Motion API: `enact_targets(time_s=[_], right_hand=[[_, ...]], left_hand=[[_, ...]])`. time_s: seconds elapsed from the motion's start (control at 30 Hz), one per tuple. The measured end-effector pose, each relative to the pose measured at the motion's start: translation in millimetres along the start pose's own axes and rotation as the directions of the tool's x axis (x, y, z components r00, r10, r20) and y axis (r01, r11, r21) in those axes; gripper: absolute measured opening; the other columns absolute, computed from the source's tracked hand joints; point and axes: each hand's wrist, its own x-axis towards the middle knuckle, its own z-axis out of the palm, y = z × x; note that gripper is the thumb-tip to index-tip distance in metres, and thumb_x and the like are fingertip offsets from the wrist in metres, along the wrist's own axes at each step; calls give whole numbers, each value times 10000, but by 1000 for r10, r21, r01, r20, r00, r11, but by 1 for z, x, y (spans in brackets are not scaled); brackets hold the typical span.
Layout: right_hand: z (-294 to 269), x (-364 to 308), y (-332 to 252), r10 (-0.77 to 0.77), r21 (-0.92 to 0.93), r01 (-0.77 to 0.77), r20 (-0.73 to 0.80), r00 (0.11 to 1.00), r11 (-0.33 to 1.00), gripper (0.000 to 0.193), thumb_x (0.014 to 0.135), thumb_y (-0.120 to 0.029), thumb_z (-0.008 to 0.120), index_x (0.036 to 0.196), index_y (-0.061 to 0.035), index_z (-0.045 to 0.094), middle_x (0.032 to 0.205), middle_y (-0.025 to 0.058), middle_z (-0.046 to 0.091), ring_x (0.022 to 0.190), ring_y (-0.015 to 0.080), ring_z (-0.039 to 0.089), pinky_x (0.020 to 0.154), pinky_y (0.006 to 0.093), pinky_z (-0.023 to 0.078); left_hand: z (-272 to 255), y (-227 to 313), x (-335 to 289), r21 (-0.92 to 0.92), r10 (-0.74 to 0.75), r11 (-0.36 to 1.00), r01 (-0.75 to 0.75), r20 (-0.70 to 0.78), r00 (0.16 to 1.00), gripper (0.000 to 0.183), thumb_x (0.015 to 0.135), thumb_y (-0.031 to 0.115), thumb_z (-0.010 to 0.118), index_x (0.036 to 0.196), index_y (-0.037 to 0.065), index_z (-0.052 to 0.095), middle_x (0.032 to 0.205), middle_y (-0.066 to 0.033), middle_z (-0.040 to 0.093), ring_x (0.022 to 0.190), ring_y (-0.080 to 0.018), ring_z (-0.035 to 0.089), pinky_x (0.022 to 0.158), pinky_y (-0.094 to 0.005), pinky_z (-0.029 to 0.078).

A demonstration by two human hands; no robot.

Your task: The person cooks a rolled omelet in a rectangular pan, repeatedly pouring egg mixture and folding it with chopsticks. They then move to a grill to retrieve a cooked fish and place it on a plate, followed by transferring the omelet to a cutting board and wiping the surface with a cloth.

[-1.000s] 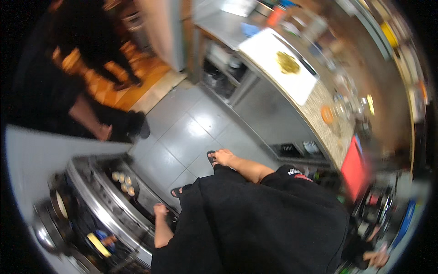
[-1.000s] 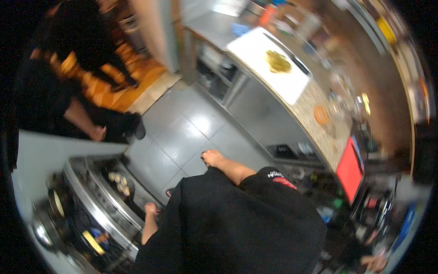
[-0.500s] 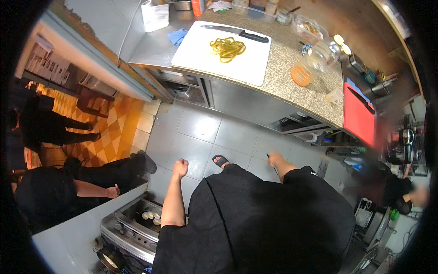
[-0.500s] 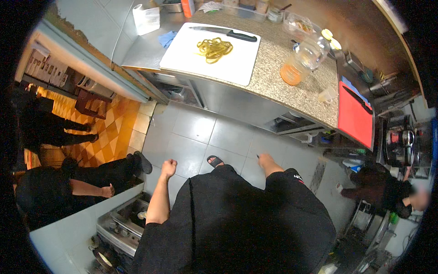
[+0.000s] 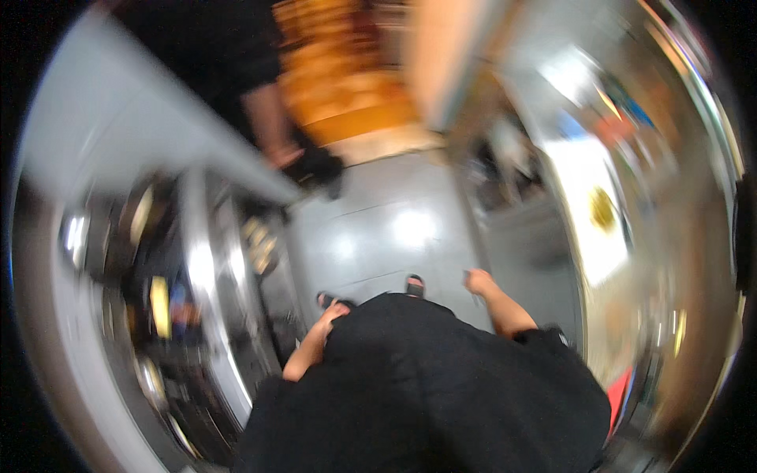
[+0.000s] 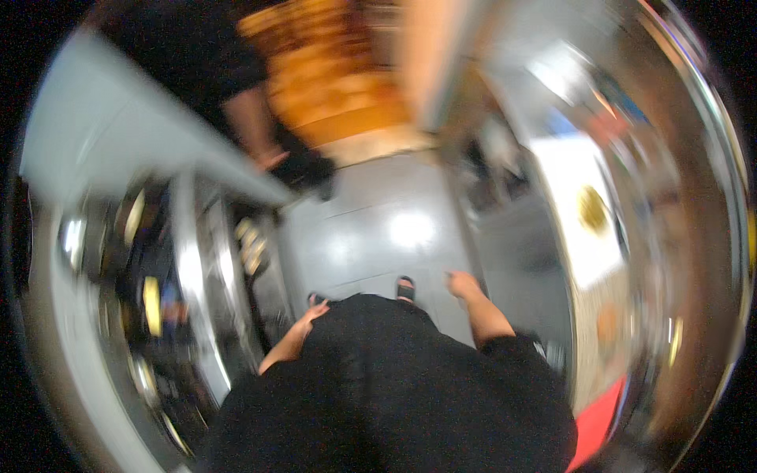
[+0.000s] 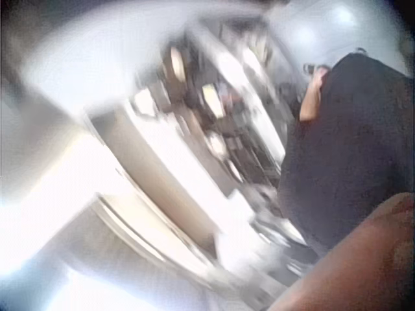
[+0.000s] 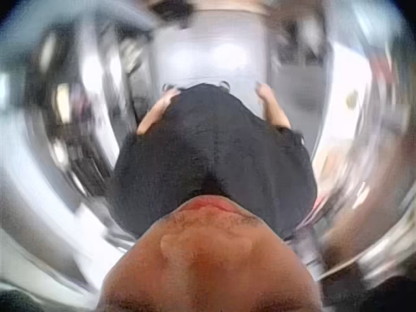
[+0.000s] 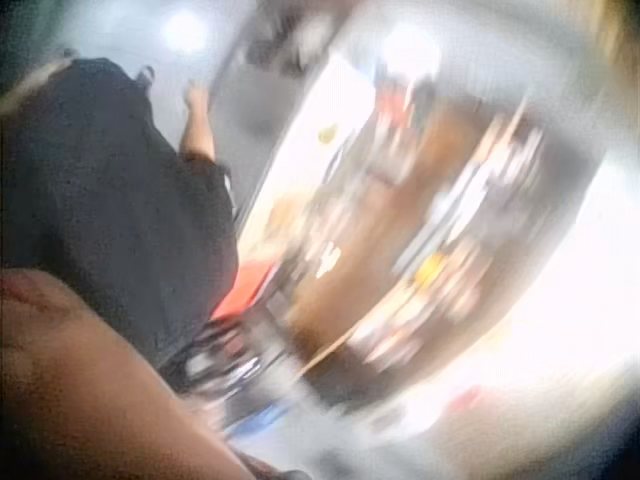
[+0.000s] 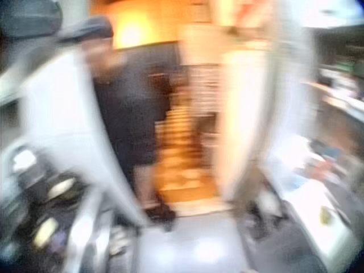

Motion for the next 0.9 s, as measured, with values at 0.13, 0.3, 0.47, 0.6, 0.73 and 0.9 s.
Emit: enact_targets(time_s=[0.13, 0.3, 0.47, 0.6, 0.73, 0.9], right_hand=[[-27, 42, -49, -70, -196, 49, -100, 992, 979, 385, 789, -291, 591, 1011, 22, 625, 968, 232, 640, 988, 357, 604, 844, 424, 480], [-12, 74, -193, -133, -539, 194, 150, 980, 820, 330, 788, -242, 544, 1004, -9, 634, 1044, 249, 613, 1027, 372, 582, 875, 446, 471], [-43, 44, -418, -670, -512, 584, 22, 742, 630, 247, 845, -270, 540, 880, -55, 657, 831, 223, 642, 792, 398, 624, 720, 477, 499], [-104, -5, -571, -925, -401, 836, -226, 305, 373, 105, 842, -134, 573, 837, -68, 654, 805, 194, 642, 754, 351, 632, 662, 410, 505], [-158, -58, -700, -888, 416, 885, -297, 351, 210, 168, 887, -113, 593, 979, 12, 655, 918, 70, 659, 786, 109, 605, 670, 249, 497], [-161, -92, -794, -946, 680, 732, -260, 196, -35, 253, 907, -156, 572, 1069, 34, 616, 947, 152, 650, 720, 160, 629, 605, 278, 555]], left_hand=[[-24, 30, -28, 145, -59, 988, 51, 49, 997, 269, 696, 257, 598, 816, 22, 645, 843, -155, 643, 841, -279, 627, 727, -410, 475], [-80, 103, -80, -569, -464, 802, 183, -400, 790, 185, 831, 178, 520, 930, 60, 623, 865, -96, 676, 791, -174, 645, 659, -336, 490], [-149, 165, -171, -854, -703, 145, -500, -445, 555, 198, 922, 174, 473, 1079, 76, 543, 966, -119, 660, 835, -185, 643, 702, -297, 499], [-206, 172, -205, -635, -753, 16, -773, -516, 409, 345, 945, 361, 406, 1076, 69, 534, 946, -113, 653, 846, -217, 640, 687, -297, 489], [-273, 153, -202, -448, -820, 87, -890, -539, 192, 406, 952, 432, 383, 1051, 67, 531, 851, -80, 633, 786, -206, 626, 665, -310, 479], [-296, 152, -185, -484, -868, 406, -776, -469, -162, 272, 947, 335, 464, 887, 70, 481, 625, 7, 451, 473, -83, 425, 399, -245, 369]])
